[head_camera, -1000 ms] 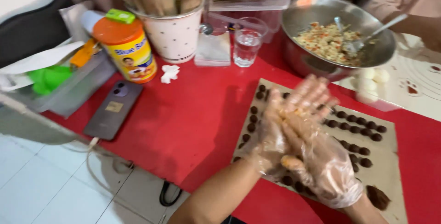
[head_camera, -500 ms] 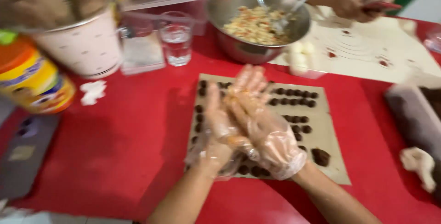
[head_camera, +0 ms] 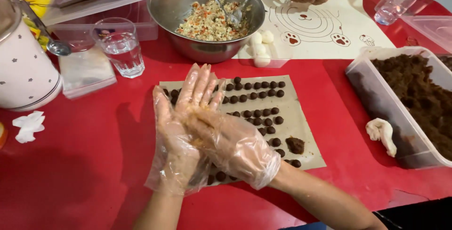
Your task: Shaping small portions of filling into balls and arranging them on a tray
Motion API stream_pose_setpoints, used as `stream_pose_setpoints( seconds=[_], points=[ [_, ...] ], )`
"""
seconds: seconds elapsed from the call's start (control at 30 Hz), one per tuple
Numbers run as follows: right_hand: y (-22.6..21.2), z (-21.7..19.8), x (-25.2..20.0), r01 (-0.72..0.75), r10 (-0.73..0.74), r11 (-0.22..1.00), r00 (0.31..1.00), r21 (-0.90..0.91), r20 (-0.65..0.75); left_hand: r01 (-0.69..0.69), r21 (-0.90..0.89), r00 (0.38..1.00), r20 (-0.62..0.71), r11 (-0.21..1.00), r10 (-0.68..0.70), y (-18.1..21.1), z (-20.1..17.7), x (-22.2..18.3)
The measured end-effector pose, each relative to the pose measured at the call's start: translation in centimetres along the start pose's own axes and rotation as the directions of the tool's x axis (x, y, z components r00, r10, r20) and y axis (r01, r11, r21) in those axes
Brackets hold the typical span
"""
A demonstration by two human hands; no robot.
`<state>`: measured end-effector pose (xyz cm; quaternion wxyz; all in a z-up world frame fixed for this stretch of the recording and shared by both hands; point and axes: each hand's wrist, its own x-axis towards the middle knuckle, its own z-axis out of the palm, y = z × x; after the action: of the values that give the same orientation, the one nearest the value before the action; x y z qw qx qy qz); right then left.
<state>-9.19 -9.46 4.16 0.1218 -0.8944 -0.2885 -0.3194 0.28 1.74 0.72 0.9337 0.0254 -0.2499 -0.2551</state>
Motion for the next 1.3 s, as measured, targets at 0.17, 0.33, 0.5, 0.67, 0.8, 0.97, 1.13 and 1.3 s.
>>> stream_pose_setpoints(
  seconds=[0.17,0.33,0.5,0.67,0.8,0.97,1.13,1.3],
  points=[
    [0.3,0.0,0.2,-0.056,0.072,0.975,0.995,0.214,-0.066,0.029,0.164,0.991,-0.135,0.986,-0.006,-0.8,1.2,-0.3],
    [0.4,-3.6,2.2,-0.169,0.206,0.869,0.978,0.466,-0.03,0.026,0.212,0.988,-0.153,0.977,0.007,-0.7,2.9,-0.4],
    [4.2,-7.2,1.9,-0.379,0.471,0.687,0.882,0.619,0.017,0.058,0.272,0.958,-0.285,0.96,0.023,-0.3,3.7,0.1],
    [9.5,-9.8,-2.1,-0.521,0.562,0.774,0.827,0.359,-0.012,0.121,0.281,0.925,-0.379,0.952,-0.006,-0.4,4.6,0.1],
    [12.9,-8.2,-7.1,-0.7,0.704,0.689,0.708,0.187,0.058,0.142,0.265,0.91,-0.414,0.954,-0.02,-0.4,5.3,0.3],
    [15.3,-5.2,-10.9,-0.843,0.822,0.535,0.535,0.053,0.195,0.179,0.265,0.872,-0.49,0.947,-0.028,-0.5,5.7,0.4],
    [15.8,-4.6,-11.5,-0.831,0.806,0.555,0.548,0.036,0.222,0.136,0.266,0.908,-0.419,0.954,-0.013,-0.4,4.1,0.4],
    [16.3,-5.3,-12.9,-0.77,0.765,0.638,0.636,0.009,0.098,0.144,0.282,0.904,-0.427,0.949,-0.011,-0.1,4.4,0.3]
  ],
)
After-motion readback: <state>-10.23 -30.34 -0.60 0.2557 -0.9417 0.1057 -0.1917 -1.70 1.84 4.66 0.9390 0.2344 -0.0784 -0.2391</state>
